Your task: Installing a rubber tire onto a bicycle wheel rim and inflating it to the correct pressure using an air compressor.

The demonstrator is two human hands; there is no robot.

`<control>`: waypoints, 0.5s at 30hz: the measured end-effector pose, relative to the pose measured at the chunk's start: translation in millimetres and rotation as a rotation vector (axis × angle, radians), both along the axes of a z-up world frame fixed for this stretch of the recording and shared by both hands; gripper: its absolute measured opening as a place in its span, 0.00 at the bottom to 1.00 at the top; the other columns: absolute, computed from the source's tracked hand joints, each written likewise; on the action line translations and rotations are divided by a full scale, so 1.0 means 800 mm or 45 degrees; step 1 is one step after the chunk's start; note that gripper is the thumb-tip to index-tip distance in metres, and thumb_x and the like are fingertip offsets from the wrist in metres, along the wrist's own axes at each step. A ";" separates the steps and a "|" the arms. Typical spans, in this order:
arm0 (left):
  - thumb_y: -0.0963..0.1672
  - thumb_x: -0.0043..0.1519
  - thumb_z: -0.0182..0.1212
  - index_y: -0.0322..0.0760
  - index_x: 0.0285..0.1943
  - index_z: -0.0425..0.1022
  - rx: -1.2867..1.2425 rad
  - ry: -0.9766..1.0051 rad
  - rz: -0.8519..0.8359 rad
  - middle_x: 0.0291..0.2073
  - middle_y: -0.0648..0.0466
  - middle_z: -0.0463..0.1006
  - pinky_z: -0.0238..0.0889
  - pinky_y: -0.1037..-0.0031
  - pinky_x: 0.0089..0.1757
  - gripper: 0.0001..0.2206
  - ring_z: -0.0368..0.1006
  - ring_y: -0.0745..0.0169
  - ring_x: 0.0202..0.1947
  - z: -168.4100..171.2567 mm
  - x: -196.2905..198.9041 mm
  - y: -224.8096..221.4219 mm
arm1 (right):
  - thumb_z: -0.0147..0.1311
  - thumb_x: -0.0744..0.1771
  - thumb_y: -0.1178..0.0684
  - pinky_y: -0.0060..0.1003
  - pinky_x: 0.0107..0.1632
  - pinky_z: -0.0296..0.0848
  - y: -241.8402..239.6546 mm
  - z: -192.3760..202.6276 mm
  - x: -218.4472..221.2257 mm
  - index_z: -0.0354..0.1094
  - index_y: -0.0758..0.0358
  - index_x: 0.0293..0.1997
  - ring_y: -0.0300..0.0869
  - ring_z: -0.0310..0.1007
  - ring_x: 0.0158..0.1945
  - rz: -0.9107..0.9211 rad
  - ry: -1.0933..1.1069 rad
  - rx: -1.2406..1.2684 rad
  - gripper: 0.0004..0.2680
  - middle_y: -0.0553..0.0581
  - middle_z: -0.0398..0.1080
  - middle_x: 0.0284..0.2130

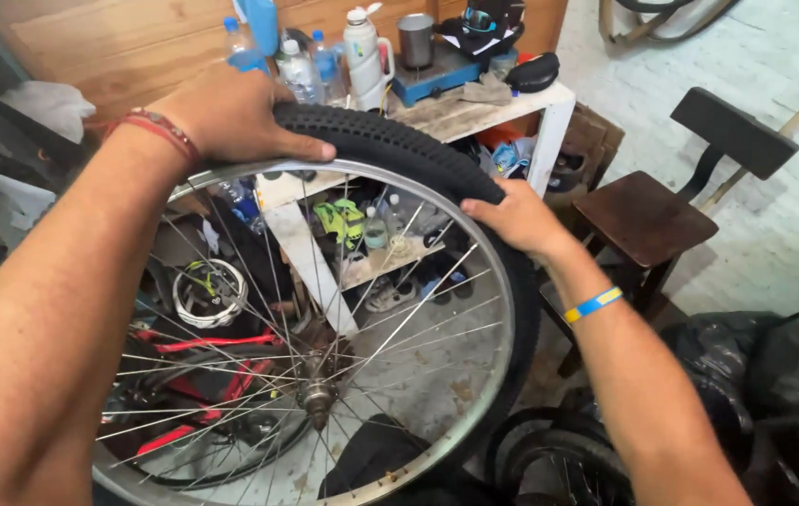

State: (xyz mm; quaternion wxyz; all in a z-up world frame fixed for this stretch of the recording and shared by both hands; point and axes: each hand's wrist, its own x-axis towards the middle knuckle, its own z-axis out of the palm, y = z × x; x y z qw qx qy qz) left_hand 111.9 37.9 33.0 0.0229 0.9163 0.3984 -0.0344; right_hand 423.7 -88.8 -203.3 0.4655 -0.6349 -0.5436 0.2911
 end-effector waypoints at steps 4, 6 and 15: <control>0.65 0.58 0.62 0.40 0.38 0.79 0.078 0.038 -0.033 0.30 0.48 0.81 0.64 0.61 0.38 0.30 0.75 0.48 0.34 -0.014 -0.004 0.014 | 0.51 0.65 0.33 0.40 0.59 0.60 0.008 -0.021 0.007 0.59 0.66 0.58 0.45 0.61 0.59 -0.105 -0.126 -0.012 0.25 0.58 0.60 0.55; 0.64 0.59 0.63 0.41 0.40 0.80 0.016 0.012 0.004 0.29 0.51 0.80 0.64 0.65 0.37 0.27 0.74 0.54 0.32 -0.010 -0.004 0.009 | 0.39 0.64 0.22 0.47 0.74 0.51 0.005 -0.016 0.019 0.44 0.73 0.76 0.56 0.52 0.76 -0.030 -0.165 -0.094 0.41 0.70 0.47 0.75; 0.64 0.60 0.65 0.42 0.38 0.78 0.044 0.000 0.011 0.28 0.52 0.78 0.63 0.65 0.34 0.26 0.72 0.56 0.29 -0.012 -0.004 0.003 | 0.60 0.59 0.37 0.55 0.47 0.85 -0.024 -0.006 -0.002 0.66 0.71 0.58 0.57 0.83 0.40 0.393 0.539 -0.293 0.29 0.69 0.77 0.43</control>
